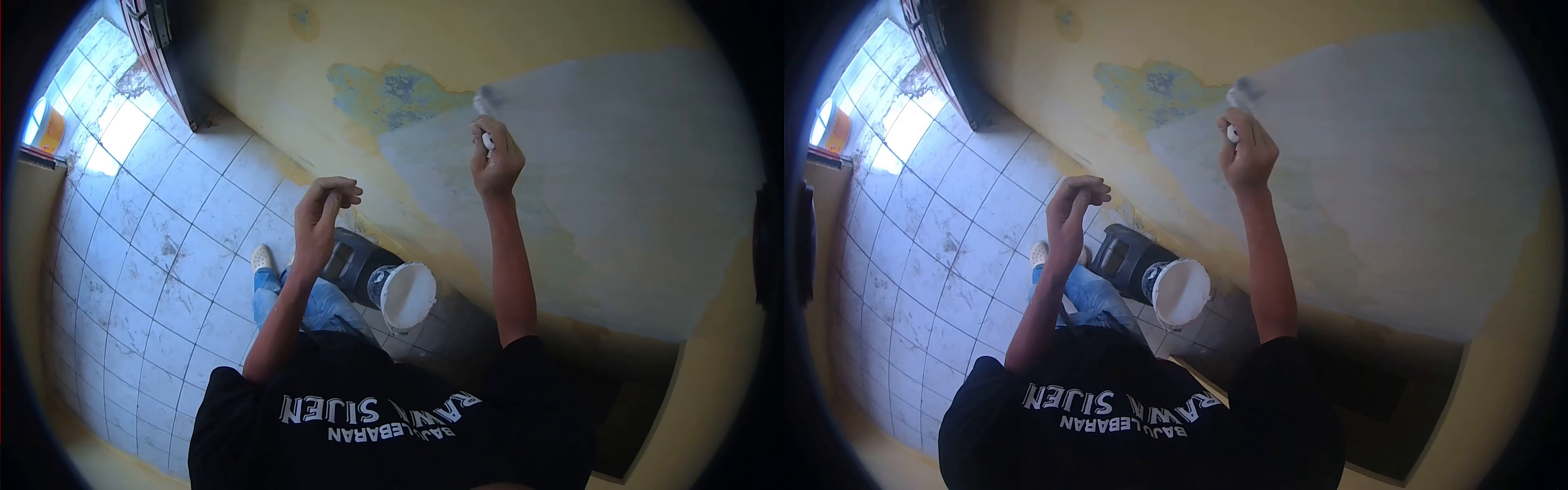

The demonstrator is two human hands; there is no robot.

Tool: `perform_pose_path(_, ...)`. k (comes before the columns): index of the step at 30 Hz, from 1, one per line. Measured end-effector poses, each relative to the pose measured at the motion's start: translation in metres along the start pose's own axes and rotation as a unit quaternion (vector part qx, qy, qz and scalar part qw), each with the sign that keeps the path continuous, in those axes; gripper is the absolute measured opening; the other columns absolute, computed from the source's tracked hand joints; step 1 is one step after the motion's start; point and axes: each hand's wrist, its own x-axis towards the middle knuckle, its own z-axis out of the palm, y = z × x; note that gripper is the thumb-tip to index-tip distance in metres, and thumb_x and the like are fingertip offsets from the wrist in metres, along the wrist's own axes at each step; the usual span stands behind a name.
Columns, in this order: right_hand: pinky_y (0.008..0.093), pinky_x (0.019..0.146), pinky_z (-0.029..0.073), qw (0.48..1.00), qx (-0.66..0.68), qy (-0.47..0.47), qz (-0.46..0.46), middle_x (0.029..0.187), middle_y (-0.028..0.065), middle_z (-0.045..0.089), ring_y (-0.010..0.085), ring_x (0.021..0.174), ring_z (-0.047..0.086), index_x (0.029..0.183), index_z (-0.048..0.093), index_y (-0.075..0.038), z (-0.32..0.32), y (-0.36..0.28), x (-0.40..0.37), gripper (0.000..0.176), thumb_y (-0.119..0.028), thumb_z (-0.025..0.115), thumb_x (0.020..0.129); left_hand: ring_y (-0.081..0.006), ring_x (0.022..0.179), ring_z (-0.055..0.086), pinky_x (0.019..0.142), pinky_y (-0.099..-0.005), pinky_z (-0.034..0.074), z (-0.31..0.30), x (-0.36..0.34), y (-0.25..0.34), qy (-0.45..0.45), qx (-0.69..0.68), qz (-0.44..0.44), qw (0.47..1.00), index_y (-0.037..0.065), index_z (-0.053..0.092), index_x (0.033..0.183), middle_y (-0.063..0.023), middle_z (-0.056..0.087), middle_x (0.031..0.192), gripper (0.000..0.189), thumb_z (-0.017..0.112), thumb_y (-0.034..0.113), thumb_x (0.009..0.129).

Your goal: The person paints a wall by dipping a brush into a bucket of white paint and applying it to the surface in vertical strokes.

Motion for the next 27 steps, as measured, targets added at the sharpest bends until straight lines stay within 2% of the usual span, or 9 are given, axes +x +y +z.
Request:
perform_pose_path(2, 0.0354, 0.072, 0.058, 0.987, 0.096, -0.025, 0.13, 0.094, 0.0095, 0.072, 0.0235, 0.075, 0.071, 0.105, 0.068, -0.006, -0.008, -0.001, 0.0, 0.007, -0.004, 0.067, 0.098, -0.0172, 0.1, 0.068, 0.093, -0.0327, 0.052, 0.006, 0.003, 0.006, -0.012, -0.004, 0.004, 1.0, -0.001, 0.065, 0.124, -0.0108, 0.074, 0.11, 0.024, 0.046, 0.004, 0.109)
perform_pose_path(5, 0.0345, 0.068, 0.058, 0.997, 0.018, 0.072, -0.009, 0.094, 0.0101, 0.073, 0.0201, 0.073, 0.07, 0.104, 0.068, -0.004, -0.054, 0.023, 0.047, 0.005, -0.002, 0.064, 0.101, -0.017, 0.099, 0.068, 0.094, -0.0325, 0.052, 0.017, 0.013, 0.014, -0.033, -0.015, 0.01, 0.999, -0.001, 0.065, 0.123, -0.0107, 0.073, 0.11, 0.024, 0.046, 0.004, 0.109)
perform_pose_path(10, 0.032, 0.066, 0.06, 0.97, -0.065, 0.196, -0.125, 0.098, 0.0141, 0.073, 0.0206, 0.074, 0.071, 0.107, 0.066, 0.001, -0.134, 0.02, 0.113, 0.007, 0.004, 0.062, 0.102, -0.0169, 0.1, 0.068, 0.094, -0.0323, 0.052, 0.031, 0.019, 0.014, -0.053, -0.02, 0.014, 0.998, -0.001, 0.065, 0.123, -0.0108, 0.073, 0.11, 0.024, 0.046, 0.003, 0.109)
perform_pose_path(13, 0.0308, 0.065, 0.06, 0.942, -0.117, 0.266, -0.167, 0.1, 0.0148, 0.073, 0.0207, 0.074, 0.071, 0.109, 0.065, 0.001, -0.157, 0.016, 0.132, 0.01, 0.005, 0.06, 0.102, -0.0168, 0.1, 0.068, 0.094, -0.0323, 0.052, 0.034, 0.017, 0.018, -0.061, -0.021, 0.016, 0.998, -0.001, 0.065, 0.123, -0.0107, 0.073, 0.11, 0.024, 0.045, 0.003, 0.108)
perform_pose_path(14, 0.0362, 0.069, 0.061, 0.944, -0.084, 0.298, -0.117, 0.1, 0.0144, 0.074, 0.0229, 0.078, 0.072, 0.106, 0.066, 0.0, -0.152, 0.012, 0.13, 0.011, 0.006, 0.059, 0.1, -0.0167, 0.099, 0.067, 0.094, -0.0323, 0.052, 0.034, 0.017, 0.018, -0.06, -0.021, 0.013, 0.998, -0.001, 0.065, 0.122, -0.0106, 0.073, 0.11, 0.024, 0.045, 0.002, 0.108)
perform_pose_path(18, 0.0438, 0.08, 0.059, 0.968, -0.138, 0.157, -0.139, 0.101, 0.0111, 0.074, 0.0305, 0.087, 0.073, 0.101, 0.069, -0.006, -0.094, 0.034, 0.089, 0.01, -0.002, 0.062, 0.095, -0.0168, 0.099, 0.067, 0.094, -0.0327, 0.052, 0.033, 0.014, 0.017, -0.054, -0.02, 0.011, 0.998, -0.001, 0.064, 0.122, -0.0112, 0.073, 0.11, 0.024, 0.045, 0.002, 0.108)
perform_pose_path(22, 0.0427, 0.07, 0.057, 0.991, -0.076, 0.013, -0.109, 0.095, 0.0092, 0.073, 0.0307, 0.08, 0.071, 0.1, 0.068, -0.009, -0.022, 0.016, 0.022, 0.018, -0.001, 0.061, 0.086, -0.0172, 0.099, 0.068, 0.093, -0.0328, 0.052, 0.03, 0.011, 0.02, -0.053, -0.019, 0.022, 0.998, -0.001, 0.064, 0.122, -0.0114, 0.073, 0.11, 0.024, 0.045, 0.003, 0.108)
perform_pose_path(24, 0.0414, 0.069, 0.057, 0.998, 0.012, -0.007, -0.06, 0.091, 0.0098, 0.072, 0.0327, 0.077, 0.07, 0.101, 0.067, -0.009, -0.003, 0.002, 0.005, 0.02, 0.002, 0.059, 0.087, -0.0175, 0.1, 0.069, 0.093, -0.0329, 0.053, 0.028, 0.01, 0.022, -0.048, -0.014, 0.021, 0.999, -0.001, 0.064, 0.122, -0.0113, 0.073, 0.11, 0.024, 0.046, 0.003, 0.108)
perform_pose_path(27, 0.0388, 0.068, 0.057, 0.973, 0.141, -0.104, 0.153, 0.087, 0.0104, 0.07, 0.0317, 0.075, 0.07, 0.103, 0.066, -0.009, 0.006, 0.013, -0.014, 0.02, 0.004, 0.058, 0.09, -0.0175, 0.1, 0.069, 0.093, -0.0329, 0.053, 0.025, 0.005, 0.026, -0.043, -0.014, 0.034, 0.998, -0.001, 0.064, 0.122, -0.0113, 0.073, 0.11, 0.024, 0.046, 0.003, 0.108)
